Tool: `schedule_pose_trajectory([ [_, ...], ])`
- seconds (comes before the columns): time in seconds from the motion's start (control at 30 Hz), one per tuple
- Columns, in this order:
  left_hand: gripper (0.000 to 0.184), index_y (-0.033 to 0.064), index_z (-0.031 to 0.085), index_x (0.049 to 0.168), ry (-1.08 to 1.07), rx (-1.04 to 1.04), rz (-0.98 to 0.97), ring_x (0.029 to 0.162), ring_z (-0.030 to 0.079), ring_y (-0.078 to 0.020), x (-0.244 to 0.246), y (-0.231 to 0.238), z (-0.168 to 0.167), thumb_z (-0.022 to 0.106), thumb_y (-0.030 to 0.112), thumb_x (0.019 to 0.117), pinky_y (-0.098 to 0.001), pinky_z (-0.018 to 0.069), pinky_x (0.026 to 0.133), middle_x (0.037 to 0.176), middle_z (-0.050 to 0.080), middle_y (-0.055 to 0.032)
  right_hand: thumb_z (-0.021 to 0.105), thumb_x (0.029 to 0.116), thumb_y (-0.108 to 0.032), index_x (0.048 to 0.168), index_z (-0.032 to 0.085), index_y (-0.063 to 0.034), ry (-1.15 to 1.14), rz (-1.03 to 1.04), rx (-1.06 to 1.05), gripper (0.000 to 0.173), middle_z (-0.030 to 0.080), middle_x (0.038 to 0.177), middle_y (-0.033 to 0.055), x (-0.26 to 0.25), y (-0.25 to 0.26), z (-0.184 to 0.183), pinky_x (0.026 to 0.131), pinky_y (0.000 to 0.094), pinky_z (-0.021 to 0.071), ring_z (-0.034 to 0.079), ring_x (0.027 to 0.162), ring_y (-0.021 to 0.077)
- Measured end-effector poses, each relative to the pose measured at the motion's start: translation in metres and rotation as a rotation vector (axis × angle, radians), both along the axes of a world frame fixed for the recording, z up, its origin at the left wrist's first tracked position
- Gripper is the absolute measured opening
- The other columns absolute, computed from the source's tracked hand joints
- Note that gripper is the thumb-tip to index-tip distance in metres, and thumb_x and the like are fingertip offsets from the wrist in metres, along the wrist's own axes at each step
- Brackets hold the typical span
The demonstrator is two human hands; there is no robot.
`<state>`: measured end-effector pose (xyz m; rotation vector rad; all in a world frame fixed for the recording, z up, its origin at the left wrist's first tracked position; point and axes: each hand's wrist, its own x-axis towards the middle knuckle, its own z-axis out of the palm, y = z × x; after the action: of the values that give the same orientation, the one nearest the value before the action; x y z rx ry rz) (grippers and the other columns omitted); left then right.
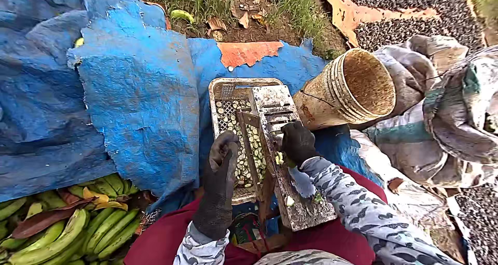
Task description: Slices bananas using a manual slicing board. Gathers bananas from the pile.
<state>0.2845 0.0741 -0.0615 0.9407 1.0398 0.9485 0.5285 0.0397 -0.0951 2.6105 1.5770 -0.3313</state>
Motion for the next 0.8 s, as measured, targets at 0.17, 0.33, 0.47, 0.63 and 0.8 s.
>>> schedule_pose_trajectory([
  [0.17, 0.036, 0.0078, 0.059, 0.137, -0.049, 0.073, 0.043, 0.117, 0.065, -0.0204, -0.008, 0.005, 0.003, 0.055, 0.015, 0.1018, -0.0363, 0.0554, 0.098, 0.127, 0.068, -0.0082, 0.06, 0.1019, -0.045, 0.133, 0.06, -0.0066, 0.142, -0.123, 0.11, 0.049, 0.063, 0.123, 0.025, 0.031, -0.001, 0.019, 0.083, 0.0648, 0.0534, 0.066, 0.104, 0.0434],
  [0.33, 0.036, 0.0118, 0.059, 0.138, 0.017, 0.04, -0.01, 0.119, 0.064, -0.019, -0.008, -0.002, 0.001, 0.056, 0.019, 0.1025, -0.0362, 0.0554, 0.097, 0.129, 0.067, -0.006, 0.076, 0.0877, -0.039, 0.157, 0.043, -0.0193, 0.424, 0.297, 0.068, 0.08, 0.05, 0.156, 0.0063, 0.083, -0.022, 0.017, 0.119, 0.0605, 0.0315, 0.043, 0.145, 0.0291],
  [0.47, 0.036, 0.013, 0.059, 0.139, 0.015, 0.041, -0.027, 0.119, 0.064, -0.0191, -0.003, -0.001, 0.001, 0.057, 0.022, 0.1041, -0.0376, 0.0563, 0.097, 0.129, 0.067, -0.0054, 0.079, 0.0864, -0.031, 0.143, 0.059, -0.0096, 0.529, 0.27, 0.098, 0.064, 0.068, 0.123, 0.0158, 0.073, -0.033, 0.014, 0.103, 0.0577, 0.0475, 0.064, 0.115, 0.0324],
  [0.63, 0.036, 0.0106, 0.059, 0.138, 0.028, 0.03, -0.029, 0.117, 0.065, -0.0192, 0.003, 0.0, -0.003, 0.056, 0.022, 0.1035, -0.0372, 0.0559, 0.097, 0.129, 0.067, -0.0064, 0.087, 0.0755, -0.037, 0.107, 0.071, -0.0003, 0.334, 0.142, 0.39, 0.05, 0.067, 0.107, 0.0204, 0.056, -0.065, 0.008, 0.088, 0.0581, 0.0522, 0.065, 0.098, 0.0371],
  [0.8, 0.037, 0.0133, 0.059, 0.14, 0.02, 0.027, -0.048, 0.119, 0.065, -0.0196, 0.002, -0.004, -0.004, 0.056, 0.023, 0.1041, -0.038, 0.056, 0.098, 0.131, 0.066, -0.0058, 0.085, 0.0738, -0.049, 0.141, 0.057, -0.0033, 0.28, 0.084, 0.489, 0.086, 0.069, 0.104, 0.0137, 0.046, -0.07, 0.002, 0.079, 0.0537, 0.0558, 0.066, 0.089, 0.0288],
])
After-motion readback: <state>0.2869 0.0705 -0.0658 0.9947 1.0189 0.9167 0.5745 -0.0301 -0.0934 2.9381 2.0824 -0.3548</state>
